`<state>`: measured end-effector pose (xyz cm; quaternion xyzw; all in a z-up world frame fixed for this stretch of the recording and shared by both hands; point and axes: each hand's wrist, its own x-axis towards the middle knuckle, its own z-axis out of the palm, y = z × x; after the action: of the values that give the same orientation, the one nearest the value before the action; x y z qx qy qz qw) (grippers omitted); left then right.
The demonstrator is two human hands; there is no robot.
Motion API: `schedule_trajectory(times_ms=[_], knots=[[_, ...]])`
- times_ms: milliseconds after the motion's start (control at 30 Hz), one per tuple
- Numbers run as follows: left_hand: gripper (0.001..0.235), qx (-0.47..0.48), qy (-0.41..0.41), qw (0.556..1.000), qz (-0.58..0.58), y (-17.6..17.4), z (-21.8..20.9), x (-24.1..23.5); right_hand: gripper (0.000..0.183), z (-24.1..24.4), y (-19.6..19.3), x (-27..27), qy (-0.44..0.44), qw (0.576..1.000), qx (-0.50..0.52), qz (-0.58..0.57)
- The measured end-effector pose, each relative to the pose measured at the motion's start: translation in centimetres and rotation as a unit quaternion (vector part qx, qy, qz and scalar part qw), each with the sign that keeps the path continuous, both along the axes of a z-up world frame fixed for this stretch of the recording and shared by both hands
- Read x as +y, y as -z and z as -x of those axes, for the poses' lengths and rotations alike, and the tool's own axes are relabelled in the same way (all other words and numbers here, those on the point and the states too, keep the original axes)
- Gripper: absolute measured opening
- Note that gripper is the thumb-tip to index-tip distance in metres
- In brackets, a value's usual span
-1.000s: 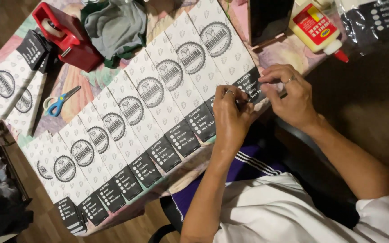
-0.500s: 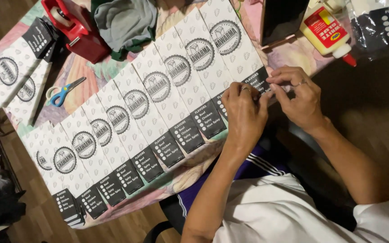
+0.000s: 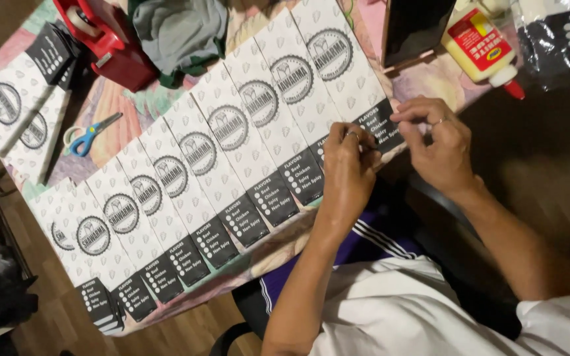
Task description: Applying glue to the edges of paper food wrappers and folding them into shape.
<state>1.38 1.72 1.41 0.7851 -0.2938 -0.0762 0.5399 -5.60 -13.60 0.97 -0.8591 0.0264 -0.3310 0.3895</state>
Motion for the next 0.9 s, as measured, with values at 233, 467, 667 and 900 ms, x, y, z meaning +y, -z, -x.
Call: schedule_trajectory(times_ms=[233,467,667,900], knots=[[0.018,-0.007,-0.01,1.0,-0.01,-2.0,1.3,0.3,0.012,0.1,-0.2,0.2,0.005,1.0,-0.005,0.007],[0.014,-0.157,-0.078,0.984,0.003,2.7,1.9,-1.7,0.011,0.1,0.3,0.1,0.003,1.0,-0.014,0.008],[0.02,-0.045,-0.015,0.999,0.009,0.3,0.7,-0.4,0.01,0.2,0.0,0.2,-0.004,1.0,-0.006,-0.014],[0.02,-0.04,0.008,0.999,0.017,-3.1,1.9,0.8,0.01,-0.1,-0.2,0.2,-0.001,1.0,-0.004,-0.014]])
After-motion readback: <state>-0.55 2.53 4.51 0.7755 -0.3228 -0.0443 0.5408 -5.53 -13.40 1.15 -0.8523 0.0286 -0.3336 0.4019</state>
